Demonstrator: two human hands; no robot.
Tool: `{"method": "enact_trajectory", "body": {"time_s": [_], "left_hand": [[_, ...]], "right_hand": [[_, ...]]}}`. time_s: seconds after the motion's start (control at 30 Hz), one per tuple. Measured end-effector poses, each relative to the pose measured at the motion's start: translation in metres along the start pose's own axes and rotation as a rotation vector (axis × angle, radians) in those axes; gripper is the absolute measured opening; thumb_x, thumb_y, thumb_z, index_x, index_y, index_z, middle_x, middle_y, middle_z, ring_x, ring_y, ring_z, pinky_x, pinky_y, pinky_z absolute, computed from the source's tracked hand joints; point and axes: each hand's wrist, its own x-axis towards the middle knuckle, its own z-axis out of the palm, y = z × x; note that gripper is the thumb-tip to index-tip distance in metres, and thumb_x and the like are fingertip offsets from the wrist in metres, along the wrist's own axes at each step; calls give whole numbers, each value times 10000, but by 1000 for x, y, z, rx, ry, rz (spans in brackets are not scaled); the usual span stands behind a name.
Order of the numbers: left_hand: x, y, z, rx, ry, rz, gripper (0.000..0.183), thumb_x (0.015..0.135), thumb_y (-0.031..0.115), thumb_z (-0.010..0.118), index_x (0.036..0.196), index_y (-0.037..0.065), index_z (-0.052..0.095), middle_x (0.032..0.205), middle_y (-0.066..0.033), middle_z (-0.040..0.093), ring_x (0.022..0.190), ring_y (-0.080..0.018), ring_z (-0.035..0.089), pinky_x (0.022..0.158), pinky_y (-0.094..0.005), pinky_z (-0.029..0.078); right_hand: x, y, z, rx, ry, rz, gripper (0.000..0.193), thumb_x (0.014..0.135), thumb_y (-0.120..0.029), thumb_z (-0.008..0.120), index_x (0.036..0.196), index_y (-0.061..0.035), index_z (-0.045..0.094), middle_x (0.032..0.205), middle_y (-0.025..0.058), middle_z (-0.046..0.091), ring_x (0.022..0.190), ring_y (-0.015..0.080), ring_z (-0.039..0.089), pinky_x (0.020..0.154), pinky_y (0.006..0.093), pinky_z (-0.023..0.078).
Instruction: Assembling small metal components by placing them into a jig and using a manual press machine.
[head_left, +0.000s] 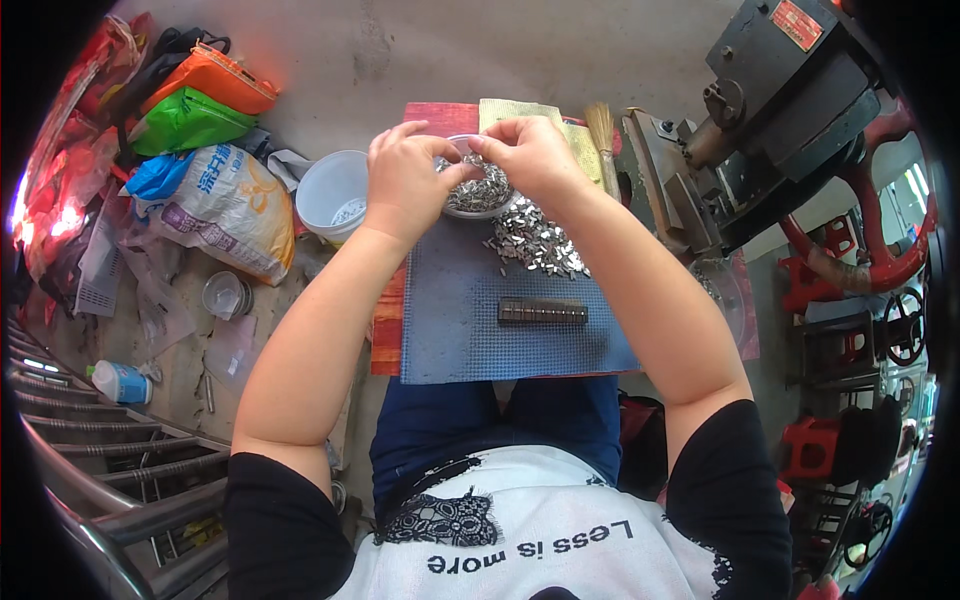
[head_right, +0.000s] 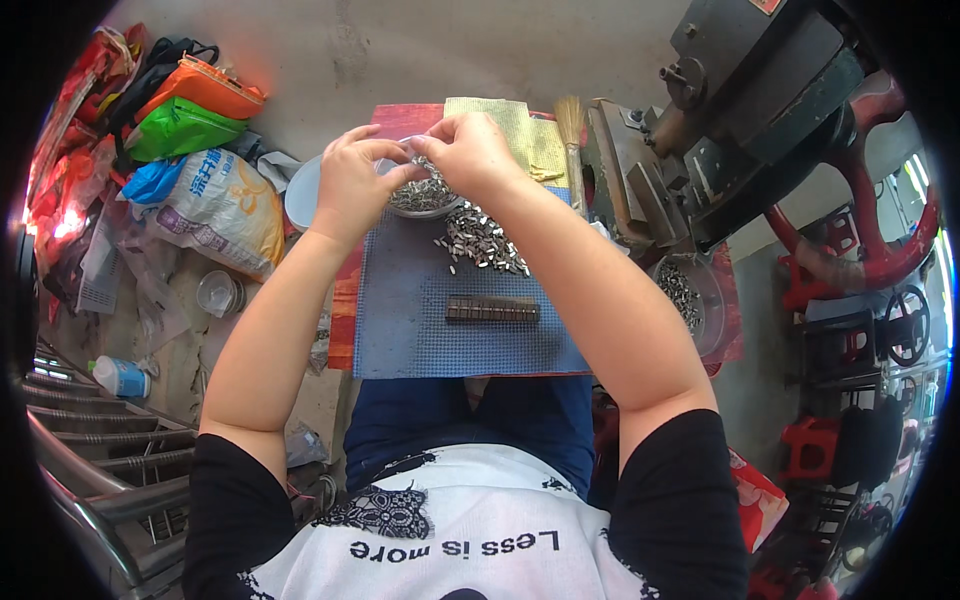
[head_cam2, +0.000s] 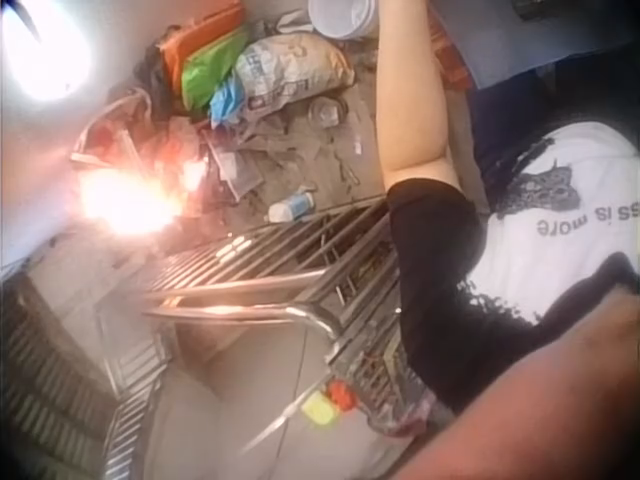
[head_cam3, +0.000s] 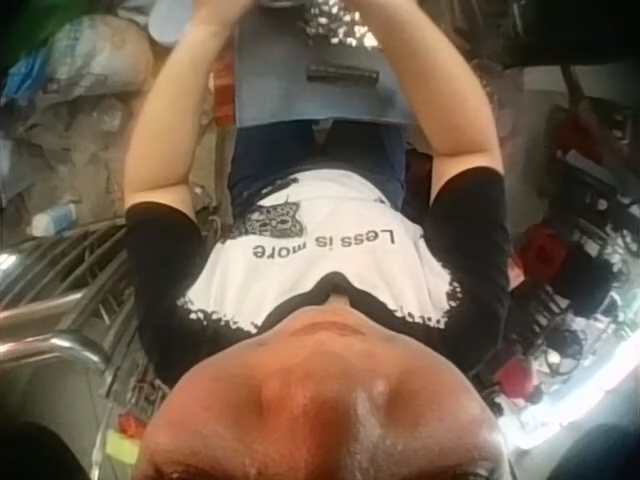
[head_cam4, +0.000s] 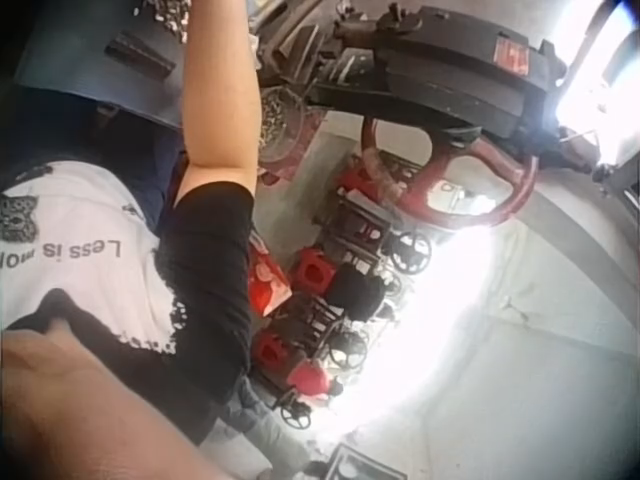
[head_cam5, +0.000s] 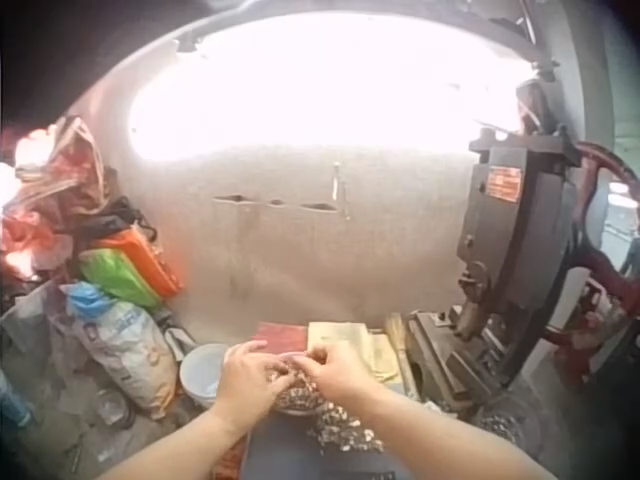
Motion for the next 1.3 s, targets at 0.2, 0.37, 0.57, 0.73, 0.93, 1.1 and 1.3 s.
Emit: {"method": "enact_trajectory", "body": {"time_s": [0.2,0.37,0.57,0.73,0.93,1.1,1.3], "left_hand": [[0,-1,-2,-55,60,7,246,717,326,856,831,120,787,1068,-13,753,1170,-255,608,1023,-443,417],[-5,-2,10,-111,144,128,199,775,304,812,862,126,786,1117,-18,737,1179,-249,581,1028,-440,378],[-10,3,2,-115,149,107,220,770,312,814,849,114,757,1121,-35,726,1176,-254,569,1020,-437,360],[-50,32,-32,-321,96,40,240,798,191,794,954,39,695,984,-105,697,1007,-299,629,885,-407,471],[-131,60,-23,-291,-193,-83,306,768,276,829,930,43,716,964,-93,604,1000,-297,544,895,-401,443],[-136,69,-12,-248,-188,-135,288,753,291,839,877,60,719,966,-84,611,999,-283,549,882,-403,435],[-134,70,-9,-251,-209,-187,269,740,278,850,865,78,718,971,-74,618,997,-277,553,878,-405,429]], "right_hand": [[-7,-14,-7,-72,-82,19,259,923,-237,737,967,18,738,866,55,727,786,91,627,705,274,497],[-5,-9,-10,43,-98,-6,255,918,-237,744,964,14,741,864,41,719,788,84,608,705,270,485],[-13,-7,-11,-46,-149,35,239,918,-247,740,934,-8,741,830,5,700,739,62,573,643,248,451],[-65,-8,-33,-23,-200,-25,271,875,-258,758,862,10,725,669,15,625,623,77,539,558,287,447],[-128,31,-22,-235,-242,-41,212,815,-213,814,860,-18,743,841,61,651,783,153,616,710,322,494],[-129,33,-18,-228,-261,-15,192,786,-206,829,845,-36,763,847,77,640,830,192,612,746,337,494],[-127,36,-11,-343,-243,-142,179,778,-224,831,848,-67,781,853,83,639,841,226,601,779,368,487]]}}
